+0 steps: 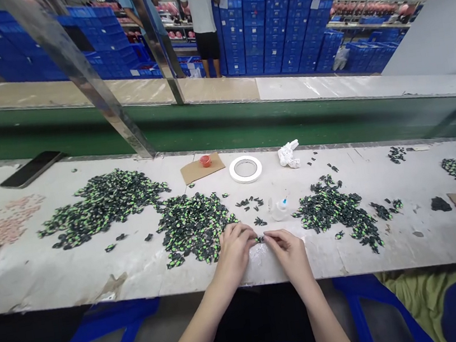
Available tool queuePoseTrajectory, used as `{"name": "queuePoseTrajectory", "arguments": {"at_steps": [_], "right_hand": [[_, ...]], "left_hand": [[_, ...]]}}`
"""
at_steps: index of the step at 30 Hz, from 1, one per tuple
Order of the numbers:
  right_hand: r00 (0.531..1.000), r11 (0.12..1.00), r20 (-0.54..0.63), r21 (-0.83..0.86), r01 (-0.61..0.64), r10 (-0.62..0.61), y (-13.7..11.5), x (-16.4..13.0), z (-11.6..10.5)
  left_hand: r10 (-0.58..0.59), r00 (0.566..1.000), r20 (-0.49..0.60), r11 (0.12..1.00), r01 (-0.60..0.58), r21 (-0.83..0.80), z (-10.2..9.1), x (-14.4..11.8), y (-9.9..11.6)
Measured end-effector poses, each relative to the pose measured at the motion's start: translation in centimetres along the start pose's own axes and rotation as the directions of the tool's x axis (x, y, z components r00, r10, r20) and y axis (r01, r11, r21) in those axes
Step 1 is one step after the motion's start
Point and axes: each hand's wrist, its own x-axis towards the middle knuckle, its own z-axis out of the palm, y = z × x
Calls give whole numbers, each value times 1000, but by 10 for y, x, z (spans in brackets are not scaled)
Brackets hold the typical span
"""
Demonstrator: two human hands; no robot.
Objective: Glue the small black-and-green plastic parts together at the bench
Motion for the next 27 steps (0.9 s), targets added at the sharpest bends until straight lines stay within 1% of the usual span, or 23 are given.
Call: {"name": "queuePoseTrajectory", "arguments": {"at_steps": [5,10,13,16,19,21,23,25,27], "right_hand": [[998,998,-15,25,-58,59,-5,-1,3],[987,975,30,152,-159,157,-10,-2,1],[983,955,37,232,-184,181,-13,-3,0],[988,947,11,284,-152,156,-14,-5,0],[995,948,-33,307,-81,96,-15,-7,-1],[997,948,-58,318,-24,45,-16,-9,-2],[996,945,-88,323,45,-18,-18,-11,-5],[989,946,-117,301,119,-87,-22,-14,-7],[978,948,-134,256,189,-159,-26,-16,-10]], "left_hand": [[-23,1000,-11,993,22,-117,1,-1,3],[-66,994,-84,972,45,-230,1,-6,5],[-86,986,-145,956,40,-292,2,-10,9],[-78,974,-213,937,-1,-350,2,-15,16],[-46,956,-290,929,-66,-365,-1,-19,24],[-40,949,-312,918,-88,-386,-4,-20,28],[-59,961,-271,885,-75,-459,-8,-20,30],[-85,981,-174,826,-28,-562,-13,-19,32],[-106,991,-87,768,26,-640,-18,-18,34]]}}
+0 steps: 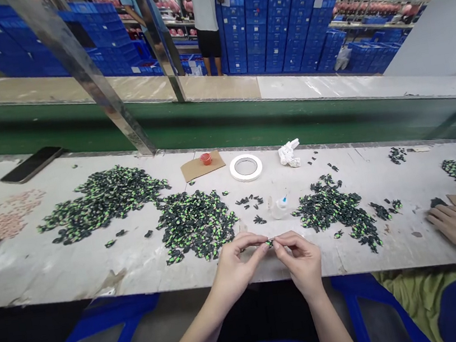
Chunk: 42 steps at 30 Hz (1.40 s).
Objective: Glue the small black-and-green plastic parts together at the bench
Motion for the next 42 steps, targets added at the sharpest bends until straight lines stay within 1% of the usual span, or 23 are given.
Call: {"name": "queuePoseTrajectory", "arguments": {"at_steps": [1,3,7,11,15,20,24,26,30,32,35,37,38,40,42], "right_hand": [[999,999,6,-20,36,-36,-3,0,0],[995,993,24,-56,103,-101,-8,0,-1],[976,972,84,-114,207,-198,-15,0,-2],[953,946,146,-151,288,-267,-21,1,-7],[949,946,199,-168,278,-243,-27,2,-13],[937,953,296,-176,247,-189,-33,7,-18],[949,975,284,-134,178,-134,-29,7,-16],[959,985,263,-102,140,-109,-26,5,-13],[968,992,243,-94,84,-59,-22,1,-10],[964,988,261,-129,83,-47,-20,1,-12],[955,968,293,-229,103,-33,-17,3,-24],[967,940,255,-324,111,-26,-14,8,-38],[979,920,203,-377,104,-28,-12,11,-46],[998,872,39,-486,58,-44,-9,19,-60],[989,823,-124,-568,-6,-78,-7,28,-71]], "left_hand": [[-21,1000,8,999,22,-28,-1,0,3],[-37,999,-9,998,36,-58,-2,0,8],[-17,999,-35,998,15,-68,-3,-3,15],[-7,1000,-9,999,6,-53,-5,-6,20],[-4,999,42,1000,5,-24,-8,-7,28],[13,998,68,1000,-14,8,-13,-4,36],[-9,996,92,1000,8,10,-15,-5,38],[-27,996,80,1000,25,17,-15,-7,36],[-43,999,11,999,42,33,-10,-13,26],[-49,999,-2,998,49,38,-4,-16,19],[-56,998,31,993,52,110,6,-21,8],[-57,997,57,974,43,221,10,-23,1],[-51,997,54,957,33,289,10,-22,-3],[-13,1000,13,905,6,426,5,-16,-11],[55,998,-43,840,-23,542,-5,-5,-19]]}}
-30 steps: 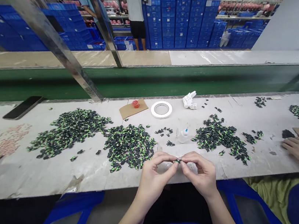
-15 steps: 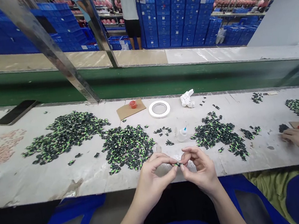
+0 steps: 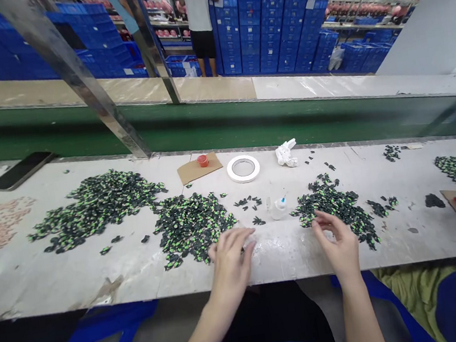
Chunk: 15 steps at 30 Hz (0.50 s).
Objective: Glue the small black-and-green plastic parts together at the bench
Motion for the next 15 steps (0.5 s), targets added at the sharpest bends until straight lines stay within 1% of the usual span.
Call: {"name": "queuePoseTrajectory", "arguments": {"at_steps": [2,4,6,8,10,12,15], "right_hand": [[995,996,-96,-88,-8,-1,4,7,0],[992,986,-103,-159,51,-68,5,11,8],[987,970,-57,-201,133,-147,7,13,22],[983,961,5,-209,181,-185,9,14,38],[981,962,60,-195,192,-184,11,16,53],[981,968,100,-169,183,-168,12,19,62],[983,985,119,-88,151,-140,11,21,64]], "left_hand": [[42,998,-42,994,-37,100,-5,15,-12],[89,995,-43,980,-79,184,-10,30,-21],[139,990,-12,959,-132,252,-12,42,-26],[180,983,43,938,-184,295,-12,50,-26],[194,976,99,921,-216,323,-12,54,-24],[193,970,146,905,-234,355,-12,56,-23],[196,967,162,889,-245,387,-14,56,-20]]}}
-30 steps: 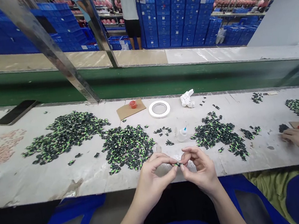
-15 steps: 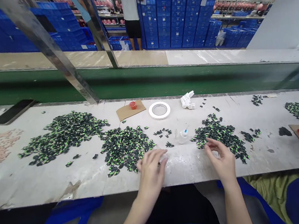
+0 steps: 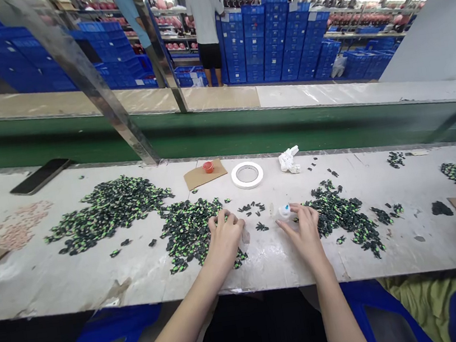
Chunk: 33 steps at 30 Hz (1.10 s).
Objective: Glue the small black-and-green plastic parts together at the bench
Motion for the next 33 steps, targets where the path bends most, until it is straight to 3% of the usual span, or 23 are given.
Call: {"name": "queuePoseTrajectory", "arguments": {"at_steps": [3,7,10,13,16,20,24,33], "right_hand": [[995,981,54,170,-91,83,-4,-4,-7],[963,892,162,368,-261,215,-11,-14,-21],[969,849,99,467,-245,225,-15,-20,-30],[965,821,52,515,-245,255,-12,-24,-36],[936,755,58,575,-316,347,-6,-29,-34],[880,679,35,622,-390,473,-6,-35,-23],[862,720,-11,555,-417,507,-17,-36,-14],[891,826,2,373,-423,455,-29,-34,-10]], "left_hand": [[-16,1000,1,997,16,-77,-3,-1,5],[-37,992,121,948,73,-310,1,-7,19],[-61,984,169,912,124,-391,8,-14,28],[-121,985,121,913,158,-375,14,-22,31],[-157,983,100,915,183,-359,13,-27,28],[-169,971,169,898,222,-380,11,-29,26],[-173,973,153,898,220,-380,15,-29,27],[-150,988,47,926,157,-343,20,-32,27]]}}
